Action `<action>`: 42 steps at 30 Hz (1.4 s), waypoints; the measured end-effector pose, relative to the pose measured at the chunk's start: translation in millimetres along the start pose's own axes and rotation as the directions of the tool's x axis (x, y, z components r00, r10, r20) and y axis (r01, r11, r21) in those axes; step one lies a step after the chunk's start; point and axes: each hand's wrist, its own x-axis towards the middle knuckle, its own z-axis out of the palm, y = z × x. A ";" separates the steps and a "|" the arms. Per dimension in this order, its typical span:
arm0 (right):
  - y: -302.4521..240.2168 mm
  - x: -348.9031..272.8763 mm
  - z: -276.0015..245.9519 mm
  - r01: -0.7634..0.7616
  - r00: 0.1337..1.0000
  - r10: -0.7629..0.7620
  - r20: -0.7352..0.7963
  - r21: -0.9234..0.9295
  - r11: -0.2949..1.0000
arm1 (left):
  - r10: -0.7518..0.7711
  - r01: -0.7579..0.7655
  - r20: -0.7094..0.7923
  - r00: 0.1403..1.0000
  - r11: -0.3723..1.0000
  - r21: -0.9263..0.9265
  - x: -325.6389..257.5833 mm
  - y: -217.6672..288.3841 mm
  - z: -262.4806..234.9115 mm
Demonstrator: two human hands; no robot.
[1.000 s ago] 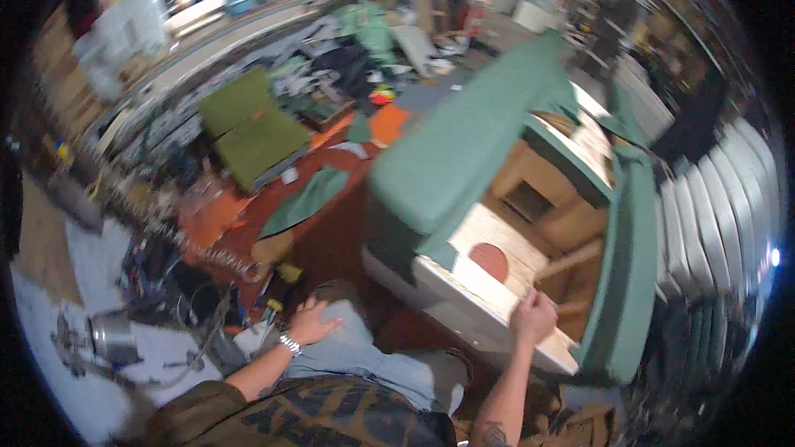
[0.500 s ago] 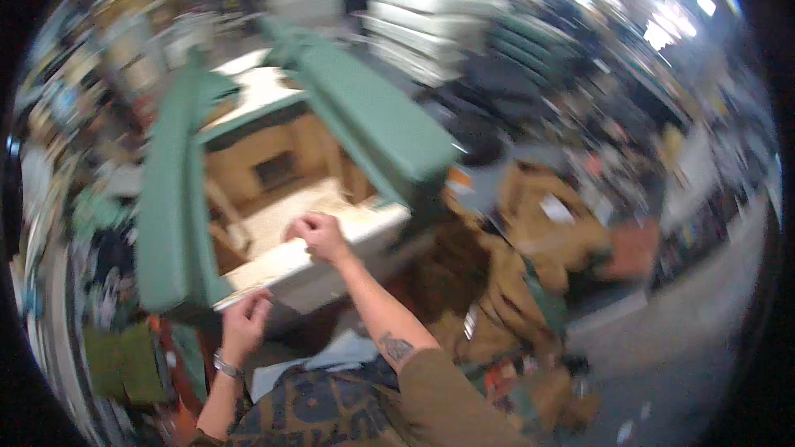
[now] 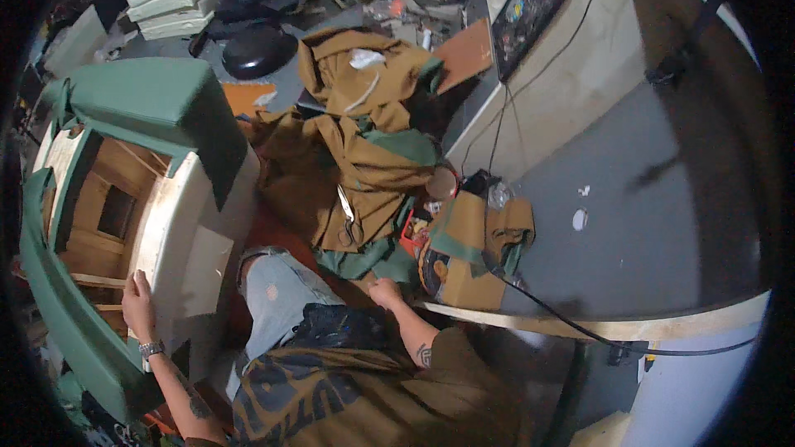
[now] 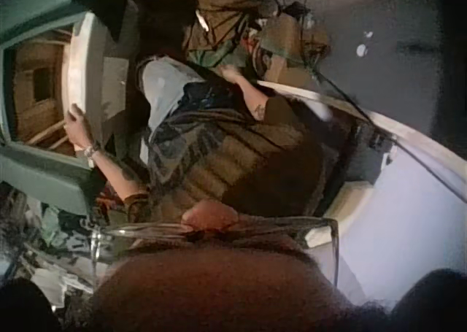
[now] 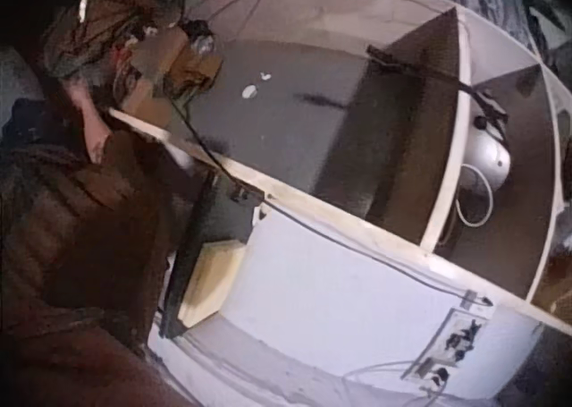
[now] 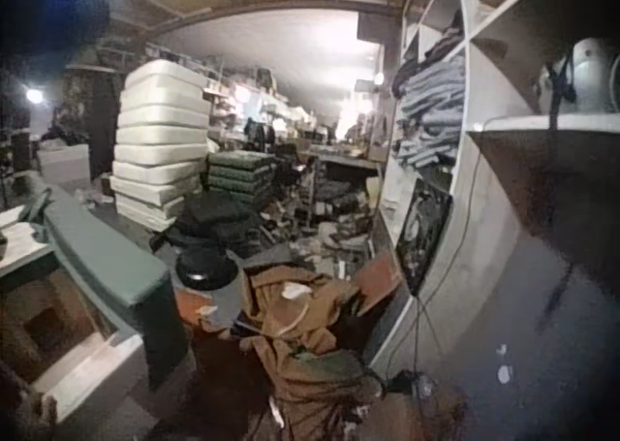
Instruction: The person staples green upholstery fabric onto the wooden frame of a chair using a pneumatic staple gun. They repeatedly pull, smooth, and trim the fabric around the edges and corners to secure it in place.
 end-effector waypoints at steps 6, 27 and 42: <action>66.9 -13.2 61.6 0.358 0.904 -0.281 0.321 -0.212 0.909 | 0.092 -0.088 0.014 0.996 0.982 -0.165 13.8 -24.9 11.1; 13.0 -22.5 -37.2 -0.084 0.954 0.095 -0.285 0.048 0.995 | 0.117 -0.099 0.075 0.990 0.971 -0.218 32.6 -57.2 20.3; 25.6 10.4 -32.0 -0.335 0.924 0.327 -0.200 -0.009 0.942 | 0.033 -0.040 -0.038 0.999 0.977 -0.210 10.6 -26.2 15.3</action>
